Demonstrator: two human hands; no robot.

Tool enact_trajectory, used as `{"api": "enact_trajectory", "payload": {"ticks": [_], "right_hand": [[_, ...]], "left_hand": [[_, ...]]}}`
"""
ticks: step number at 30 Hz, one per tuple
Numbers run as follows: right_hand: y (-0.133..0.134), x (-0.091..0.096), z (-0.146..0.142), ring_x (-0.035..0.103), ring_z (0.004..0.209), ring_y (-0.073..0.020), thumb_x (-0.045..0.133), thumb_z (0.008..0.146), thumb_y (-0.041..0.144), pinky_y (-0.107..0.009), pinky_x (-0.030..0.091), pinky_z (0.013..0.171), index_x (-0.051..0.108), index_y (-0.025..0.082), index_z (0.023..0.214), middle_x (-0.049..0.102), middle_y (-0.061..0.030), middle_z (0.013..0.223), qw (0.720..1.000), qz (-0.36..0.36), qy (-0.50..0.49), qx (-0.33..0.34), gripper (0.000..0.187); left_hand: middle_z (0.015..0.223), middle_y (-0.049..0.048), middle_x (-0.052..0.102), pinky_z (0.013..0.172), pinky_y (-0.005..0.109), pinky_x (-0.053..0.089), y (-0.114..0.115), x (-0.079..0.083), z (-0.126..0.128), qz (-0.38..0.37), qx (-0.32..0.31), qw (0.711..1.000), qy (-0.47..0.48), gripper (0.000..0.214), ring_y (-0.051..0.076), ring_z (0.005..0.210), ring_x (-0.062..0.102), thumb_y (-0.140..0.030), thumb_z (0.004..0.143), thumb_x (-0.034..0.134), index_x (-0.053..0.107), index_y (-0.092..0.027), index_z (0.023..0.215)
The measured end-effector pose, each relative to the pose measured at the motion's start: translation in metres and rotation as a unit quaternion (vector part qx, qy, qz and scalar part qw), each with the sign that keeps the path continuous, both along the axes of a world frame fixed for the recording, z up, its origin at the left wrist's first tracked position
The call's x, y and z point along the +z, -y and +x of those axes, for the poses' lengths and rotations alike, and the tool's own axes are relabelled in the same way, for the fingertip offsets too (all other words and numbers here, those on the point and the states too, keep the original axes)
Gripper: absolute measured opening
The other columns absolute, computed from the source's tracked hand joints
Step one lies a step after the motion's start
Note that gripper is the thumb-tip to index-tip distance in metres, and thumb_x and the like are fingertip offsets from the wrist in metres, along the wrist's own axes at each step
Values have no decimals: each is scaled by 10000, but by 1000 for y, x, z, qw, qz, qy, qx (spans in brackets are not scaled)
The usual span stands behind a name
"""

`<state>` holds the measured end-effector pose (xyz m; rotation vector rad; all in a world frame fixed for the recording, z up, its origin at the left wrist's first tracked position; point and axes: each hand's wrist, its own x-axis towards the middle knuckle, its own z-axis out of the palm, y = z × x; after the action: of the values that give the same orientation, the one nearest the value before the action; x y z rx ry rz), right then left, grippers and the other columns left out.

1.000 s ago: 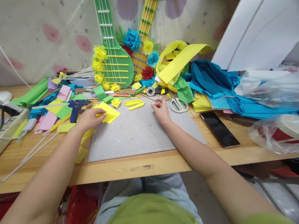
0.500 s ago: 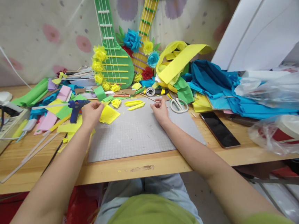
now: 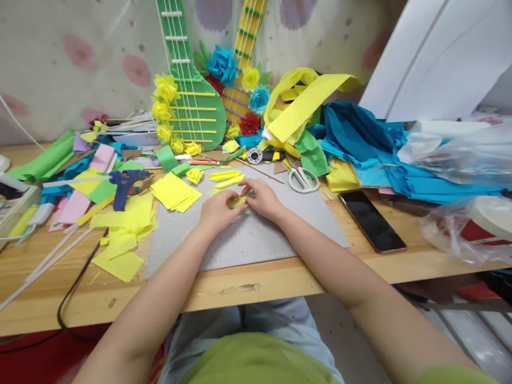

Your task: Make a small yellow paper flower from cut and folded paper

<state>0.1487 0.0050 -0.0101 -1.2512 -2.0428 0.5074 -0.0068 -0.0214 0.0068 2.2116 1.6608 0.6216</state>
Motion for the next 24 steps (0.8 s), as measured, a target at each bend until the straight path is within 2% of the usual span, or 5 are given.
{"api": "enact_trajectory", "payload": {"ticks": [3,7,14,20,24], "right_hand": [[-6,-2,9,518,914,-174,451,619,32,-330,401,848,579,202,965,664,5,800,999,-26,-27,-12,406],[-9,-2,16,524,918,-162,457,633,47,-321,396,857,597,194,949,663,0,824,999,-27,-39,2,375],[-5,0,17,506,879,-160,567,663,160,-310,400,817,569,206,1050,634,-16,897,999,-12,16,36,391],[-11,-7,17,509,643,-96,572,693,262,-233,390,656,568,196,978,582,36,721,992,-115,-45,-25,293],[-9,-4,13,497,609,-95,559,698,281,-226,363,613,530,202,1016,543,54,672,990,-126,-26,-63,329]], "left_hand": [[1069,50,619,829,289,416,-5,-7,-19,35,-36,999,9,461,190,966,556,-412,644,657,574,-195,1041],[969,37,648,832,288,413,-11,-10,-37,58,-16,998,-12,210,179,943,554,-276,734,567,618,-198,923],[861,42,662,748,300,413,-4,-3,-30,53,40,994,-83,181,198,863,571,-275,755,494,648,-213,828],[815,13,641,637,271,405,-7,-6,-33,-27,83,996,7,221,164,743,574,-356,748,502,591,-220,898],[849,-5,630,670,264,409,-11,-9,-36,-50,131,988,59,322,145,750,579,-362,736,535,500,-230,1027]]}}
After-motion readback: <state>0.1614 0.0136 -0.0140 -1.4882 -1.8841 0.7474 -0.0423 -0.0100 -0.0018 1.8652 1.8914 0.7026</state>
